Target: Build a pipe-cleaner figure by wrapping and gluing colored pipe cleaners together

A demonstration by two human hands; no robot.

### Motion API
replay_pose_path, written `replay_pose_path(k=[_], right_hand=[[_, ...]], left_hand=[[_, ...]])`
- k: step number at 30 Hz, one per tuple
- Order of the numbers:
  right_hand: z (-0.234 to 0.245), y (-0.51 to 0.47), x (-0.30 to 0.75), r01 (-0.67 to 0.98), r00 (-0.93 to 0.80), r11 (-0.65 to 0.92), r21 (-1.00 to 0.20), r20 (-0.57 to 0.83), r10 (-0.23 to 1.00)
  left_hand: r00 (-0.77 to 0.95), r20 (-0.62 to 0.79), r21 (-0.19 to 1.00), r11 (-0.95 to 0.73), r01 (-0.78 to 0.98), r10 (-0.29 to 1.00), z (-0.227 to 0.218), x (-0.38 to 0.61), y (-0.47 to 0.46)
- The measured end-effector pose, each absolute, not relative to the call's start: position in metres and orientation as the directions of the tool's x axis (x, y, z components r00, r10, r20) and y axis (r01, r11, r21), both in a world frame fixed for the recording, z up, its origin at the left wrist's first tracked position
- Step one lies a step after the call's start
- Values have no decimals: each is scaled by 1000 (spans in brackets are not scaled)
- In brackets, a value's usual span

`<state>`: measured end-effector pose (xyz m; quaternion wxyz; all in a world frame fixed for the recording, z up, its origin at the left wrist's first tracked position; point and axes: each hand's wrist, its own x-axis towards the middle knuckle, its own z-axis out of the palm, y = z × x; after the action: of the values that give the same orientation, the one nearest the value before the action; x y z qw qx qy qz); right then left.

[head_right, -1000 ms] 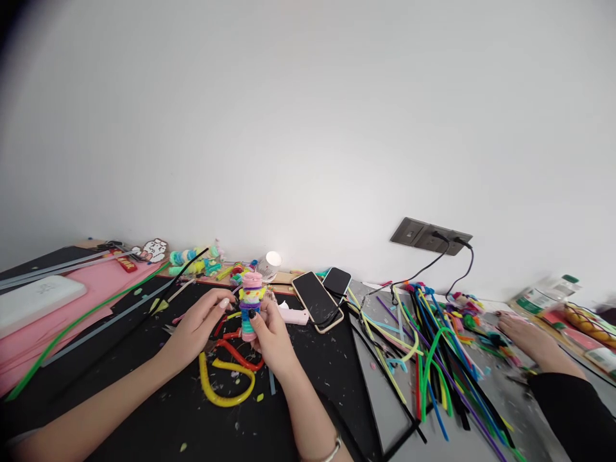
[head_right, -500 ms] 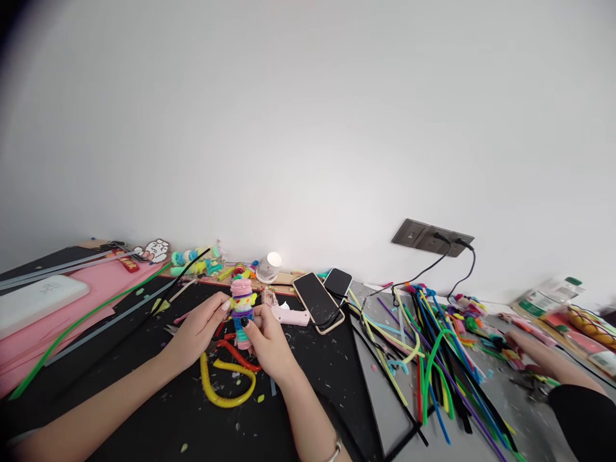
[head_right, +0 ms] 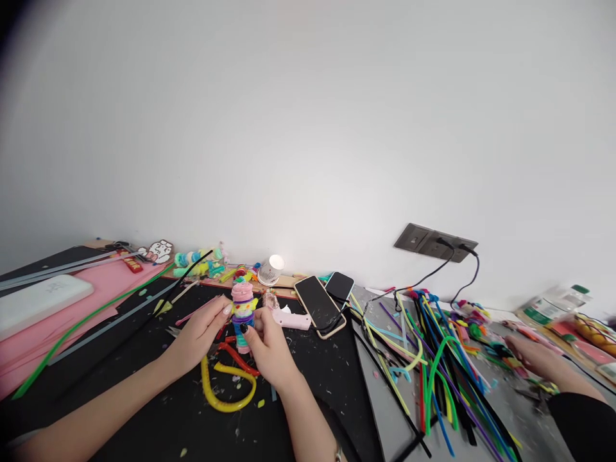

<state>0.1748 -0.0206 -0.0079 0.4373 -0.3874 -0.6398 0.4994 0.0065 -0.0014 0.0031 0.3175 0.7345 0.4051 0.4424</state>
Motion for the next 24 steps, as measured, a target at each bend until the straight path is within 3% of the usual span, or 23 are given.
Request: replay_pose_path(k=[10, 16, 24], right_hand=[[-4, -22, 174, 162, -338, 355, -921, 286, 897], [-6, -23, 174, 187, -308, 281, -941, 216, 927], [-13, -20, 172, 188, -245, 247, -951, 198, 949]], left_hand=[[264, 338, 882, -402, 246, 903, 4, 8, -3], [265, 311, 918, -360, 166, 913, 2, 8, -3], [279, 256, 963, -217, -161, 926, -4, 14, -2]])
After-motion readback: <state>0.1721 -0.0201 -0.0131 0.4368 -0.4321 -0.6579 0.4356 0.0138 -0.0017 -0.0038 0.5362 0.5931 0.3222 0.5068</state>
